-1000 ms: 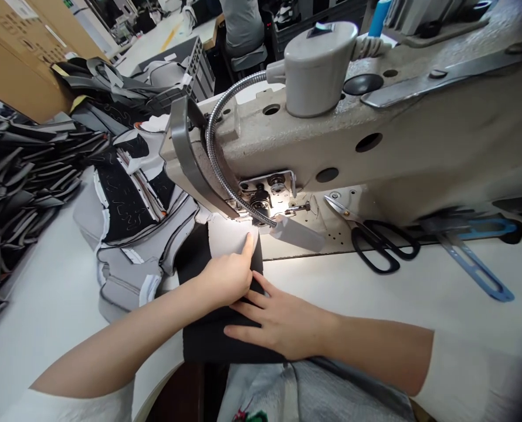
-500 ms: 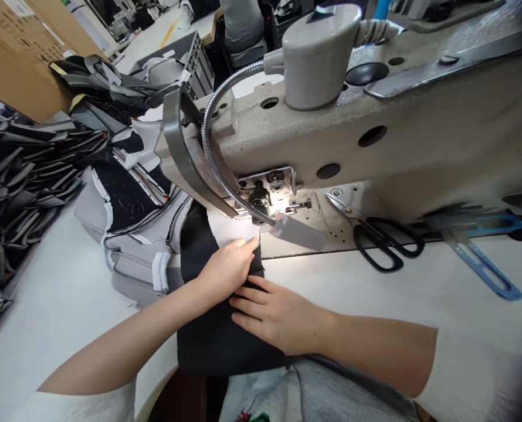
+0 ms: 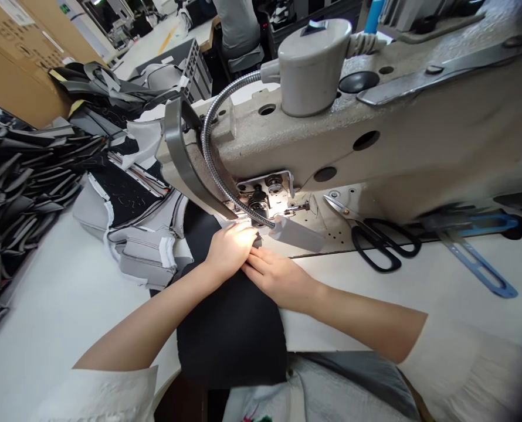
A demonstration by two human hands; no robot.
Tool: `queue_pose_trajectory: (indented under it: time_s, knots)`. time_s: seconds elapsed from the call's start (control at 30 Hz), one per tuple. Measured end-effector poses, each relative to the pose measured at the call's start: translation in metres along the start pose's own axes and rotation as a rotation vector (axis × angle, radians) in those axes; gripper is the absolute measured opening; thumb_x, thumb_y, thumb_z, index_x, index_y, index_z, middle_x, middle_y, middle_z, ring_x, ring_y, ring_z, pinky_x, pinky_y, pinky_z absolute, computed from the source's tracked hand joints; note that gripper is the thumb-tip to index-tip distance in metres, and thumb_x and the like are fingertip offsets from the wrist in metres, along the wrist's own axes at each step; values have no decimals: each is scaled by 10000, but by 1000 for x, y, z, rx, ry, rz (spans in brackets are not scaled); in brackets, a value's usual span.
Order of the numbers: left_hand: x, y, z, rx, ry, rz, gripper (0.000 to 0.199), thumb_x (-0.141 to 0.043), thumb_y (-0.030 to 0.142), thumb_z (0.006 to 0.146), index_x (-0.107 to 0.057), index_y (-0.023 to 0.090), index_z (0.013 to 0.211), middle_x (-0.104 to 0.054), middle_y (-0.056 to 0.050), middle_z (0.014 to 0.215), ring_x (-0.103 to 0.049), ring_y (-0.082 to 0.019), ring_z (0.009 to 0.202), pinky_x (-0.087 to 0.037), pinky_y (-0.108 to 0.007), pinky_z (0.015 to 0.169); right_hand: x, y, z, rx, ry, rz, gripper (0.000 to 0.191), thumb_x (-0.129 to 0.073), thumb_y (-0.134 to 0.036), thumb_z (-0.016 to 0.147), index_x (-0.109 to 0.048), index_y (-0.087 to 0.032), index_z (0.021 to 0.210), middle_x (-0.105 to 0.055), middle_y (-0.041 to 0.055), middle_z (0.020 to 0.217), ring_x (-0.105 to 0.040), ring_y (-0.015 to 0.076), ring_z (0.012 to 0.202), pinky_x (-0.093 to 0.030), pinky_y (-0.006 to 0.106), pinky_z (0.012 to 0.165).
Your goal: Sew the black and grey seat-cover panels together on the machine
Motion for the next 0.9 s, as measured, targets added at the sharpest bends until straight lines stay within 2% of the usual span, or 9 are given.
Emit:
queue_pose_trajectory:
  time_s: [0.17,0.33,0.47,0.57,0.67,0.73,0.8,0.83,0.9]
  knots:
    - [4,2,-12,-23,-13,2,309,-362,195,903,-667,194,952,-664,-79,912,-579,-209,946,-440,-304,829,-4,7,4,-13,-44,89,350,-369,-73,855,-572,-17,1134,-588,191,1137,-491,263,1161,-384,406,1029]
    - [32,15,-45,-80,265,-255,268,-371,217,907,-633,184,946,-639,-65,981,-564,-161,919,-444,-276,827,-1,26,-1,-135,-73,222,404,-500,-109,771,-551,-82,1171,-538,146,1235,-441,249,1203,-389,372,1015]
    - [44,60,-73,-413,427,-315,202,-431,207,860,-628,169,890,-630,-65,884,-549,-159,830,-438,-283,757,-2,55,-9,-359,-99,157,457,-512,-136,798,-500,-186,1253,-505,108,1298,-500,227,1131,-427,382,952]
    - [31,99,-83,-701,403,-234,218,-445,289,864,-635,187,894,-631,-64,964,-546,-175,905,-415,-305,794,-1,70,-11,-460,-81,56,388,-439,-115,843,-539,-225,1201,-583,69,1178,-559,193,1017,-447,354,902]
    - [15,113,-77,-802,386,-203,314,-445,420,872,-643,194,779,-621,-68,1049,-521,-207,1014,-387,-339,862,0,76,-9,-463,-77,-12,356,-396,-128,858,-568,-231,1151,-617,52,1065,-582,187,926,-479,330,820]
    - [9,112,-73,-827,388,-257,382,-455,482,860,-620,193,674,-635,-61,1036,-525,-211,1020,-363,-364,914,0,77,-7,-440,-91,-61,358,-397,-124,844,-575,-207,1143,-619,67,1022,-582,204,898,-489,344,786]
    - [9,100,-68,-808,353,-415,456,-421,524,865,-568,192,589,-660,-53,884,-559,-182,924,-344,-378,961,2,76,-4,-391,-93,-89,363,-425,-128,822,-573,-177,1149,-614,89,994,-576,222,890,-489,362,782]
    - [12,86,-63,-730,343,-551,507,-367,544,881,-534,193,557,-650,-53,783,-568,-167,852,-353,-380,962,3,75,-1,-356,-90,-88,356,-444,-142,815,-573,-164,1147,-611,98,983,-574,227,890,-488,362,778]
    - [20,42,-51,-458,376,-844,614,-164,546,926,-476,194,531,-585,-58,635,-553,-153,716,-415,-383,895,3,75,5,-299,-98,-61,316,-461,-196,828,-577,-164,1120,-605,96,955,-579,221,875,-491,336,747]
Point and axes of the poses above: each hand's wrist, its own z-axis towards the middle knuckle, its own x-axis out of the back of the hand, y = z × x, the point moved 9 cm from there along z, towards the middle knuckle
